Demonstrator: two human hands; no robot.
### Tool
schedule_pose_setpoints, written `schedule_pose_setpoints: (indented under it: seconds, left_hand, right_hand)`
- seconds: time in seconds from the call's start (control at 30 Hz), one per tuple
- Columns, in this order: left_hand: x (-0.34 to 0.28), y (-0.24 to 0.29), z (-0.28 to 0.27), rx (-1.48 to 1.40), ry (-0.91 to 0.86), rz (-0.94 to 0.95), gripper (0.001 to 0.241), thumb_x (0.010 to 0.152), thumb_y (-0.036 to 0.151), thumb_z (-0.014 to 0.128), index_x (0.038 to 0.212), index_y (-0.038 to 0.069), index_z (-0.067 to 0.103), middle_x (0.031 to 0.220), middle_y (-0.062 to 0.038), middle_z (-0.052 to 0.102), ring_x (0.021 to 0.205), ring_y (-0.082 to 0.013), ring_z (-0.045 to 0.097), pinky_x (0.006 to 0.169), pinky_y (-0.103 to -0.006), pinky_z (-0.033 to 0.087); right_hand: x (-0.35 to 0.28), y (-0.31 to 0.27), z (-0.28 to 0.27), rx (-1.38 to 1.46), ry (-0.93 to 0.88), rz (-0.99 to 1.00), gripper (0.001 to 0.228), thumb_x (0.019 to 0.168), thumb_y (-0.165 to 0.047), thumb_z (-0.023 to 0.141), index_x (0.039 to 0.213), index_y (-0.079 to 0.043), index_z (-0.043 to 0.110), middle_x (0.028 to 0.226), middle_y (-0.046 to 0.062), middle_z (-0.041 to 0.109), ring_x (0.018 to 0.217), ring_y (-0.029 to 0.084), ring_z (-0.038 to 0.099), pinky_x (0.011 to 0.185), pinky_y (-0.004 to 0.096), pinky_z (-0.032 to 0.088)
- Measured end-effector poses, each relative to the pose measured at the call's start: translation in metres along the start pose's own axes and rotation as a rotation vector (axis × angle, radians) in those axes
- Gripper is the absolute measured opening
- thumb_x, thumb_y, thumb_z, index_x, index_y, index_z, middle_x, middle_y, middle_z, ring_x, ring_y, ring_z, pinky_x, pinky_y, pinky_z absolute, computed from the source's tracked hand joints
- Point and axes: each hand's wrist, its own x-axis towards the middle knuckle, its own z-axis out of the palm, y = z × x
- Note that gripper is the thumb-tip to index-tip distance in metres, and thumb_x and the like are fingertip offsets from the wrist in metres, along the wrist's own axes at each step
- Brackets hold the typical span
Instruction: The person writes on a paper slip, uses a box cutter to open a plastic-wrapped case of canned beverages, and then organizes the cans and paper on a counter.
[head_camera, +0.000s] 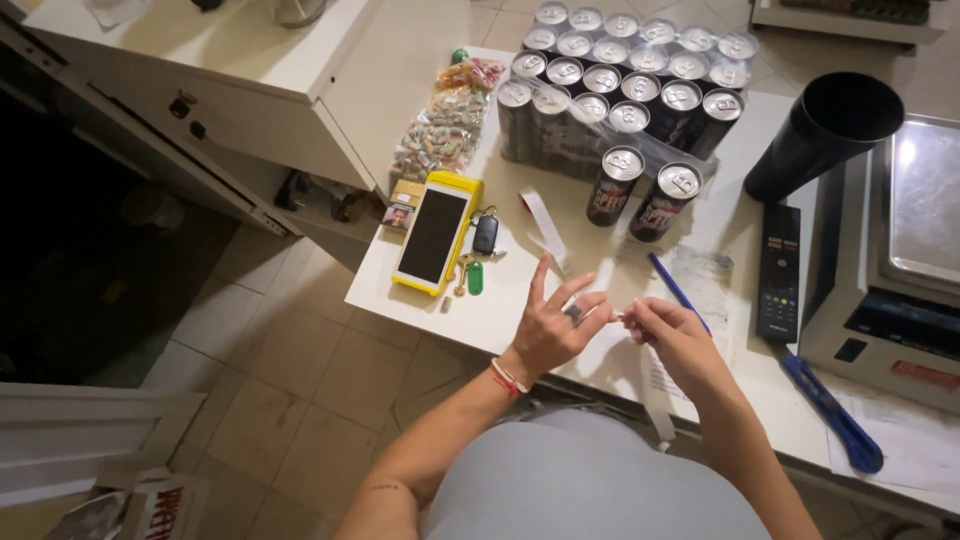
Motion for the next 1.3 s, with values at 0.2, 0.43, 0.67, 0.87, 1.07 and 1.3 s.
schedule_pose_setpoints:
  seconds: [0.2,0.43,0.67,0.87,1.07,1.3]
  left_hand:
    - [0.020,-0.027,-0.004,0.007,0.035,0.145,0.012,0.097,0.020,0.068,0.087,0.015,0.070,0.087,0.000,0.069,0.100,-0.0230,0.071,0.102,-0.0717,0.051]
    - [0.011,-0.062,0.026,-0.010,-0.020,0.165,0.013,0.099,0.021,0.064,0.091,0.016,0.072,0.091,-0.001,0.070,0.104,-0.0250,0.071,0.104,-0.0723,0.049]
    - [0.033,-0.105,0.068,0.046,-0.335,-0.165,0.057,0.095,0.027,0.066,0.148,0.014,0.050,0.148,-0.006,0.054,0.140,-0.0319,0.049,0.115,-0.0545,0.045]
    - [0.033,-0.126,0.115,0.025,-0.368,-0.083,0.083,0.074,0.035,0.086,0.148,0.025,0.051,0.151,0.007,0.053,0.142,-0.0225,0.050,0.116,-0.0416,0.046]
    - [0.029,-0.128,0.133,-0.001,-0.216,-0.083,0.045,0.089,0.039,0.072,0.133,0.028,0.064,0.137,0.009,0.064,0.128,-0.0166,0.061,0.110,-0.0379,0.048]
    - [0.035,-0.129,0.140,-0.066,-0.127,-0.077,0.021,0.094,0.021,0.071,0.115,0.026,0.074,0.118,0.007,0.074,0.113,-0.0143,0.071,0.098,-0.0284,0.056]
  right_hand:
    - [0.032,0.018,-0.006,0.147,-0.126,0.037,0.015,0.099,-0.006,0.066,0.095,0.008,0.069,0.083,0.011,0.060,0.072,0.015,0.056,0.067,0.027,0.048]
    - [0.052,-0.020,0.020,-0.085,0.003,-0.165,0.015,0.087,-0.013,0.081,0.090,0.001,0.076,0.072,0.005,0.061,0.069,0.012,0.053,0.065,0.024,0.044]
    - [0.101,-0.032,0.041,-0.571,0.382,-0.723,0.006,0.099,-0.010,0.078,0.104,-0.006,0.077,0.079,0.007,0.061,0.069,0.016,0.061,0.061,0.027,0.045]
    - [0.113,-0.035,0.049,-0.680,0.460,-0.862,0.005,0.099,-0.003,0.074,0.104,-0.001,0.073,0.082,0.012,0.060,0.075,0.030,0.066,0.064,0.033,0.051]
    - [0.125,-0.026,0.047,-0.782,0.520,-0.925,0.004,0.098,0.000,0.072,0.102,-0.001,0.071,0.080,0.010,0.058,0.074,0.031,0.065,0.065,0.035,0.051]
    - [0.136,-0.016,0.044,-1.120,0.730,-1.024,0.005,0.097,-0.011,0.074,0.100,-0.011,0.070,0.076,0.004,0.060,0.070,0.025,0.069,0.063,0.030,0.054]
